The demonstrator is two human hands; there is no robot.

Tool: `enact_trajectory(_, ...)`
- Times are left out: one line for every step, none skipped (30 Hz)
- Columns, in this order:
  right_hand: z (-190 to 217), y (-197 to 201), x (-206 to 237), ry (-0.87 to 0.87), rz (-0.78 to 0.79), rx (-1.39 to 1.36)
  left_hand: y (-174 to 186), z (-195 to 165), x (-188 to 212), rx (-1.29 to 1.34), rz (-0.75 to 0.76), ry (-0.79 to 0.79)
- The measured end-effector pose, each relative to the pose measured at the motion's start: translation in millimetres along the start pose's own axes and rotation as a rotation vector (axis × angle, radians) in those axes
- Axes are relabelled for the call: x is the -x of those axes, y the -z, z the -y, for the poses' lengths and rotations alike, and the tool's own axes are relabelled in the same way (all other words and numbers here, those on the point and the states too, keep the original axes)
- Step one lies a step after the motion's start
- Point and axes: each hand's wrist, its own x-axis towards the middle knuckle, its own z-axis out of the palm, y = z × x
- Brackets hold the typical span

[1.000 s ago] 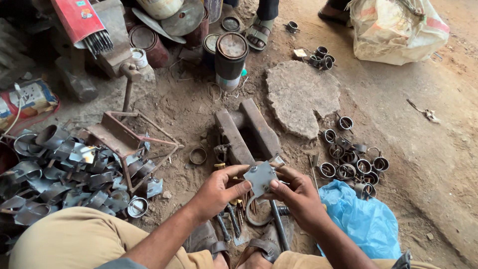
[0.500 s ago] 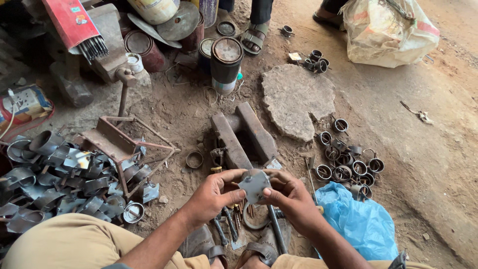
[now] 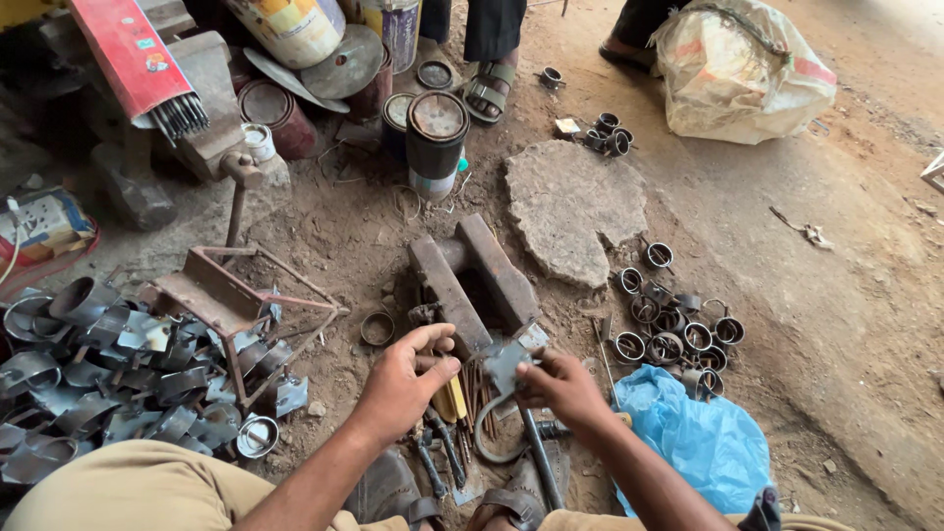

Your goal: The person sits on the ground and uses a hammer to strike a small metal piece held in a vise. They repeatedly adjust the metal piece and hammer it, then remove it to inspect the shape before placing it back in the vise to continue the process.

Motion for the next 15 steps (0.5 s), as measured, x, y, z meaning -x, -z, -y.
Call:
enact_trajectory(-6,0,-2,-0.050,0.002,0.083,0,1,0,0.025,0.000,-0.009)
enact_trajectory(-12,-1,-3,-0.092,0.056,0.151,0,1,0,0.050,0.000,-0.018)
enact_trajectory(-18,-3,-4,-0.134,0.110,0.220,1,2,0,0.040,-0.001,0.004)
enact_trajectory(-23,-4,-3,-0.177,0.165,0.289,1,2,1,0.030,-0.003,0.025)
enact_trajectory(-26,-4,-2,-0.167,0.262,0.374,1,3,1,0.016,-0.004,0.044)
enact_trajectory(-29,-4,0,-0.158,0.356,0.458,1,3,1,0.038,-0.003,0.026)
enact_trajectory(-30,-2,0,-0.149,0.449,0.544,2,4,1,0.062,0.000,0.007)
enact_trajectory(-30,0,1,-0.131,0.447,0.620,2,4,1,0.085,0.001,-0.012)
enact_trajectory(-29,3,0,-0.112,0.445,0.695,3,5,0,0.093,0.003,-0.012)
enact_trajectory(-26,7,-1,-0.093,0.442,0.771,4,5,0,0.103,0.006,-0.013)
enact_trajectory(-23,11,-2,-0.124,0.389,0.634,5,5,1,0.114,0.009,-0.013)
enact_trajectory(-19,14,-4,-0.153,0.337,0.497,5,5,1,0.109,0.008,-0.009)
enact_trajectory(-15,17,-6,-0.180,0.285,0.359,6,4,2,0.103,0.008,-0.005)
enact_trajectory(-11,19,-8,-0.125,0.261,0.258,6,3,2,0.098,0.008,-0.001)
enact_trajectory(-6,20,-9,-0.070,0.237,0.157,7,2,3,0.076,0.012,0.025)
